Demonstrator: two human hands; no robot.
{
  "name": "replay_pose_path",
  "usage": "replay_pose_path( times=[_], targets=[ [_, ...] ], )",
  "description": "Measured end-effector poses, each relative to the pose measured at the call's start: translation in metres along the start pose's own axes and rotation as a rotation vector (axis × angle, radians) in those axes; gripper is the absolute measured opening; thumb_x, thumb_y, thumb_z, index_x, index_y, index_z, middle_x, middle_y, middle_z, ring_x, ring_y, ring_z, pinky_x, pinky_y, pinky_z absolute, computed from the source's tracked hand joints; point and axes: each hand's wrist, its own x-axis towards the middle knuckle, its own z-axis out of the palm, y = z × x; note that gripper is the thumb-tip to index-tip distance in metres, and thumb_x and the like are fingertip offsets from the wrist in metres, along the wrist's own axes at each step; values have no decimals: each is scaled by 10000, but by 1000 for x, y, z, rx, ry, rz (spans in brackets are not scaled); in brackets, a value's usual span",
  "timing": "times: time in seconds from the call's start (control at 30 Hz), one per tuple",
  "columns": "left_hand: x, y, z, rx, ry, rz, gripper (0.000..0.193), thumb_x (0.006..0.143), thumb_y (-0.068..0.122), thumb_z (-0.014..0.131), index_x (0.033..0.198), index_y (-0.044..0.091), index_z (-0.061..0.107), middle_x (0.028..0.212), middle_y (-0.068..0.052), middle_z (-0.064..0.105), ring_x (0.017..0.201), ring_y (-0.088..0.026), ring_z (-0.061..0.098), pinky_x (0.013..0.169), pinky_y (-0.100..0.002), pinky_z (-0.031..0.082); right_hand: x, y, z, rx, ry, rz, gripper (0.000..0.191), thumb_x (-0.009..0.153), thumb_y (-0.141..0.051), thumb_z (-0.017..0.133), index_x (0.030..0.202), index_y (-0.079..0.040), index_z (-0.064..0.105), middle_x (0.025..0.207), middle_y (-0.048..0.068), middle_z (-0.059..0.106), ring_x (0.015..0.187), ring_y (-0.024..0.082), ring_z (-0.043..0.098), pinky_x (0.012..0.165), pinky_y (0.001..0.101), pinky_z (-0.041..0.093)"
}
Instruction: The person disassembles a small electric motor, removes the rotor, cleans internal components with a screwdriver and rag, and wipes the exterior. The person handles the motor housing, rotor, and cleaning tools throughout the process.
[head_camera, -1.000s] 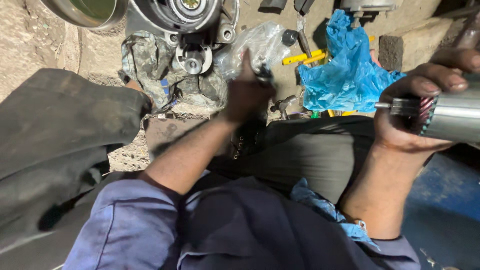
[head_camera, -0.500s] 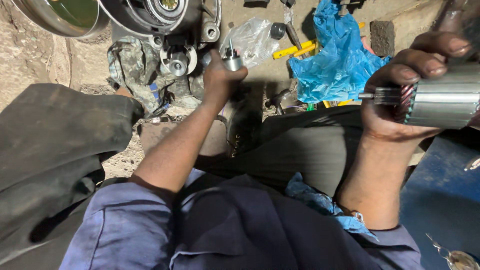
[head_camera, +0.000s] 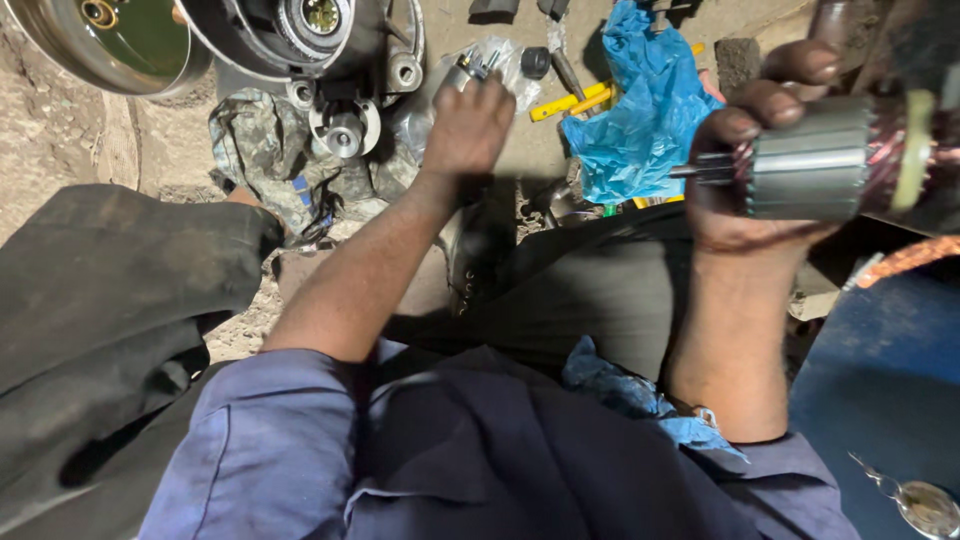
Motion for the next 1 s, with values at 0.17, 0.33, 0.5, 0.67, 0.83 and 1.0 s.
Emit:
replay_pose_path(
  times=[0.17, 0.33, 0.5, 0.67, 0.83, 1.0],
  targets=[
    [13, 6, 17, 259, -160, 234, 253, 903, 218, 596, 983, 60, 776, 1085, -115, 658, 1059, -274, 535, 850, -419, 400, 3, 17, 14, -43, -74, 45, 729, 1054, -395, 606, 1641, -138, 257, 1164, 55, 607, 980, 173, 643, 921, 321, 526],
    [27, 4, 14, 318, -254, 303, 212, 853, 219, 610, 882, 108, 787, 975, -90, 680, 985, -268, 550, 805, -427, 412, 6, 38, 34, -55, -25, 10, 843, 1031, -443, 642, 1671, -150, 179, 1133, 94, 611, 944, 200, 637, 871, 348, 516],
    [30, 8, -22, 28, -111, 90, 217, 799, 124, 622, 967, 64, 745, 991, -111, 680, 982, -271, 589, 826, -414, 469, 17, 47, 49, -54, 13, 24, 933, 1009, -509, 658, 1709, -179, 138, 1095, 112, 633, 918, 245, 663, 858, 405, 542],
    [55, 22, -115, -879, 170, -421, 140, 951, 93, 653, 1029, -18, 689, 914, -128, 700, 807, -243, 658, 713, -359, 522, 32, 56, 55, -131, 13, -25, 892, 1036, -514, 630, 1711, -184, 148, 1050, 157, 641, 854, 295, 667, 800, 462, 562],
    [81, 4, -235, -1814, 173, -546, 163, 979, 142, 705, 1046, -6, 692, 835, -2, 664, 693, -79, 587, 623, -233, 495, 47, 58, 74, -174, 5, 82, 820, 1104, -545, 519, 1743, -181, 156, 923, 205, 627, 825, 359, 654, 774, 505, 547],
    [91, -10, -302, -1731, 71, -531, 159, 945, 141, 727, 992, -11, 724, 770, -16, 663, 637, -70, 580, 565, -226, 497, 47, 59, 108, -301, -60, 178, 865, 1061, -509, 564, 1715, -124, 148, 886, 211, 617, 771, 369, 627, 785, 493, 525]
  ],
)
